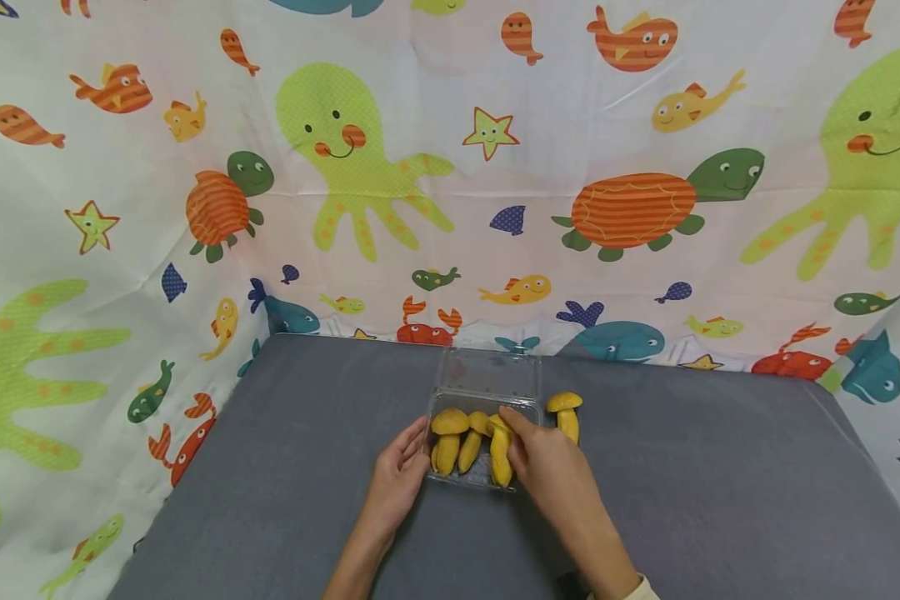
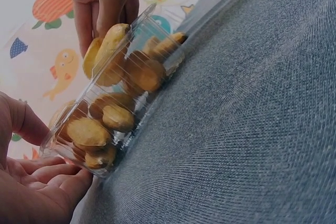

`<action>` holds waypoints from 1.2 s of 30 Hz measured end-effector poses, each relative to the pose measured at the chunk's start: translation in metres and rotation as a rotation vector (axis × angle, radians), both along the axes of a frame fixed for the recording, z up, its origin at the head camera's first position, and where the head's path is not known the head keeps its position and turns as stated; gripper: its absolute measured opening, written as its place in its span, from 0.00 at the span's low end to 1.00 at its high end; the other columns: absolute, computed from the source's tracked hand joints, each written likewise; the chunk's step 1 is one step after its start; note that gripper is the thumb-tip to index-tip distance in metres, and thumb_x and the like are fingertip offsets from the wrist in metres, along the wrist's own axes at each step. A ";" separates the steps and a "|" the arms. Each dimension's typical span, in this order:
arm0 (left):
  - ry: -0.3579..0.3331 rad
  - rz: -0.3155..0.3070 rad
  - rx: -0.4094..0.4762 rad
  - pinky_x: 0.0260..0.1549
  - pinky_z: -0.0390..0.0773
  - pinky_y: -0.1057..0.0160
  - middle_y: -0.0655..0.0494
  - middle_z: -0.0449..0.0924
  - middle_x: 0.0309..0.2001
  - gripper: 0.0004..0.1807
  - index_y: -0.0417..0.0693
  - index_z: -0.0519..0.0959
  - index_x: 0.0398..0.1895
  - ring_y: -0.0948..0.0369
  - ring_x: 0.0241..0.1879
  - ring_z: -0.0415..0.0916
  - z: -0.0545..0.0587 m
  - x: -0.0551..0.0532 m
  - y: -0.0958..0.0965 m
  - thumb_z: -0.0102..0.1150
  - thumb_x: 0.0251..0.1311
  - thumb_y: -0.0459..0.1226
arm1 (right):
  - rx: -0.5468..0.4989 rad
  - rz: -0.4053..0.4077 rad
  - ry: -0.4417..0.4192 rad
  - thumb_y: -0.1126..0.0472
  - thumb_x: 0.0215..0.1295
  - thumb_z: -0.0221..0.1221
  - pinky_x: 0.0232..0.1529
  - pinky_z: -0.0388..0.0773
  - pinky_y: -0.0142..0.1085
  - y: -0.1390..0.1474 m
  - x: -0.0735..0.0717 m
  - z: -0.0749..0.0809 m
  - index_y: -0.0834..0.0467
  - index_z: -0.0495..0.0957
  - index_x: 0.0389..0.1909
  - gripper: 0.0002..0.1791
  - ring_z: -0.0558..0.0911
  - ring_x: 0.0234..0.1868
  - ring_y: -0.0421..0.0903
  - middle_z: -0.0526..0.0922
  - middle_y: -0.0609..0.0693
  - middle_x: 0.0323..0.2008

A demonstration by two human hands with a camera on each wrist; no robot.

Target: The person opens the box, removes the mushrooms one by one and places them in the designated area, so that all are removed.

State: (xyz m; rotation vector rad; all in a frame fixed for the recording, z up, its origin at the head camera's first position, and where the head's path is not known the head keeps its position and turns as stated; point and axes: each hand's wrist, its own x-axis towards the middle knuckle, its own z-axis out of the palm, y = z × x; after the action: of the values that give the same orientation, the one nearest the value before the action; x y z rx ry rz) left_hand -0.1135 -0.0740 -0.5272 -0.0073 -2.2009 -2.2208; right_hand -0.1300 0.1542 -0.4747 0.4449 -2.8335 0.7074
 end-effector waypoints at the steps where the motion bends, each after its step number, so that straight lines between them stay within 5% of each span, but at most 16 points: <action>1: -0.001 0.001 0.001 0.76 0.63 0.46 0.38 0.68 0.76 0.33 0.34 0.66 0.78 0.45 0.77 0.64 0.000 0.000 0.000 0.50 0.68 0.25 | -0.004 0.002 0.004 0.67 0.68 0.66 0.14 0.54 0.29 0.001 0.000 0.001 0.55 0.83 0.66 0.25 0.55 0.11 0.33 0.59 0.38 0.11; 8: 0.003 0.000 0.000 0.76 0.63 0.45 0.37 0.68 0.76 0.33 0.33 0.66 0.78 0.44 0.77 0.64 0.001 -0.001 0.001 0.51 0.68 0.25 | -0.018 -0.012 -0.018 0.67 0.69 0.67 0.13 0.56 0.27 0.005 0.000 0.004 0.55 0.84 0.65 0.24 0.55 0.10 0.33 0.61 0.39 0.10; 11: 0.005 0.003 -0.001 0.76 0.63 0.46 0.37 0.68 0.75 0.33 0.33 0.66 0.78 0.44 0.77 0.64 0.001 -0.002 0.001 0.50 0.68 0.24 | -0.054 -0.030 -0.016 0.66 0.70 0.67 0.12 0.58 0.28 0.007 0.000 0.004 0.54 0.85 0.63 0.22 0.56 0.10 0.33 0.70 0.41 0.12; 17: 0.006 0.008 0.000 0.75 0.63 0.46 0.36 0.69 0.75 0.33 0.33 0.66 0.77 0.44 0.77 0.64 0.000 -0.002 0.000 0.50 0.67 0.24 | -0.144 -0.072 0.052 0.65 0.71 0.66 0.12 0.63 0.30 0.016 0.000 0.002 0.54 0.87 0.62 0.19 0.61 0.12 0.34 0.85 0.49 0.23; 20: 0.004 0.007 -0.004 0.75 0.63 0.45 0.37 0.68 0.75 0.33 0.33 0.66 0.78 0.44 0.77 0.64 0.001 -0.001 0.000 0.50 0.67 0.24 | -0.169 -0.083 0.096 0.66 0.71 0.66 0.12 0.65 0.30 0.021 0.000 0.002 0.56 0.86 0.61 0.19 0.72 0.15 0.36 0.91 0.56 0.32; 23: 0.003 0.010 -0.008 0.76 0.63 0.45 0.37 0.68 0.75 0.33 0.34 0.66 0.78 0.45 0.77 0.64 0.001 0.000 0.000 0.50 0.67 0.24 | -0.176 -0.092 0.132 0.68 0.70 0.67 0.13 0.65 0.30 0.027 -0.002 0.002 0.57 0.86 0.61 0.19 0.75 0.18 0.39 0.92 0.60 0.41; 36: 0.007 0.009 -0.009 0.76 0.62 0.46 0.38 0.68 0.76 0.33 0.34 0.67 0.78 0.45 0.77 0.64 0.000 0.001 0.000 0.50 0.68 0.25 | -0.235 -0.204 0.238 0.71 0.68 0.67 0.15 0.68 0.30 0.053 -0.007 0.008 0.58 0.88 0.58 0.19 0.74 0.19 0.42 0.91 0.61 0.43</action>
State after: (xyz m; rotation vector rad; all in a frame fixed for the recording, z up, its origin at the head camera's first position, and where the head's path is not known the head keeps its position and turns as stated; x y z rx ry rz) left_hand -0.1128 -0.0740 -0.5274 -0.0049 -2.2026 -2.2033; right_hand -0.1375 0.2070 -0.4664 0.1849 -2.4902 0.8673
